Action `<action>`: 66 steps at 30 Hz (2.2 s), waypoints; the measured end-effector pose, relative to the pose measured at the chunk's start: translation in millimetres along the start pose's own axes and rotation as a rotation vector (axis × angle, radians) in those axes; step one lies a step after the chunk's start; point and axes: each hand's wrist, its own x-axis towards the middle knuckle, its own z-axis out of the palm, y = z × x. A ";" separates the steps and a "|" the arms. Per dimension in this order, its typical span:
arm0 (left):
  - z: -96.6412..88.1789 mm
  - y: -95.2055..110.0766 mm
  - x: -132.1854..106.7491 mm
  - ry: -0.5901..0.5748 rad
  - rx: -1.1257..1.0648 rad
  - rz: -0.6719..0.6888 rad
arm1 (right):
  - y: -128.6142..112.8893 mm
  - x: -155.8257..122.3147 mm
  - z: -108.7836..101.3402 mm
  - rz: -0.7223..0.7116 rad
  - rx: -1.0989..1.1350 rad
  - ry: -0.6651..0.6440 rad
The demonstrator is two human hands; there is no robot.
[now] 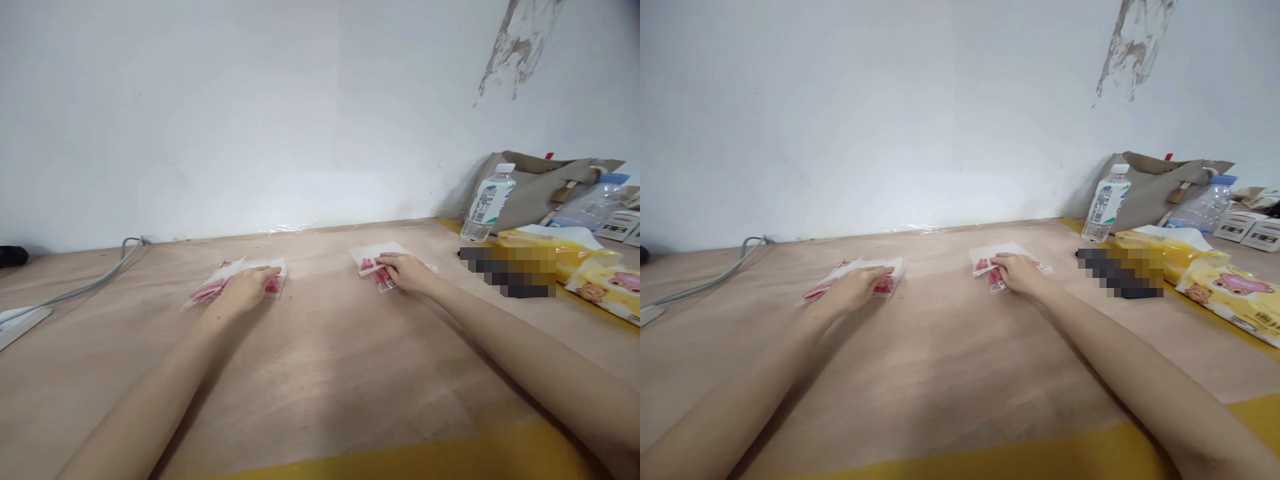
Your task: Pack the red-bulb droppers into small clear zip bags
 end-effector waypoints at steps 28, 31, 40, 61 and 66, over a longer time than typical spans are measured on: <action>45.0 80.6 2.9 0.009 -0.327 0.232 | -72.9 5.2 21.4 -0.395 -0.163 0.276; 47.5 78.1 4.6 0.039 -0.307 0.259 | -72.0 1.5 21.5 -0.363 -0.128 0.266; 50.3 91.1 27.4 0.207 -0.259 0.327 | -72.2 5.1 21.2 -0.329 -0.112 0.217; 53.7 101.3 41.9 0.300 -0.112 0.499 | -71.6 1.1 17.4 -0.271 -0.090 0.187; 47.4 82.3 25.8 0.305 -0.091 0.464 | -70.7 0.5 18.3 -0.266 -0.084 0.197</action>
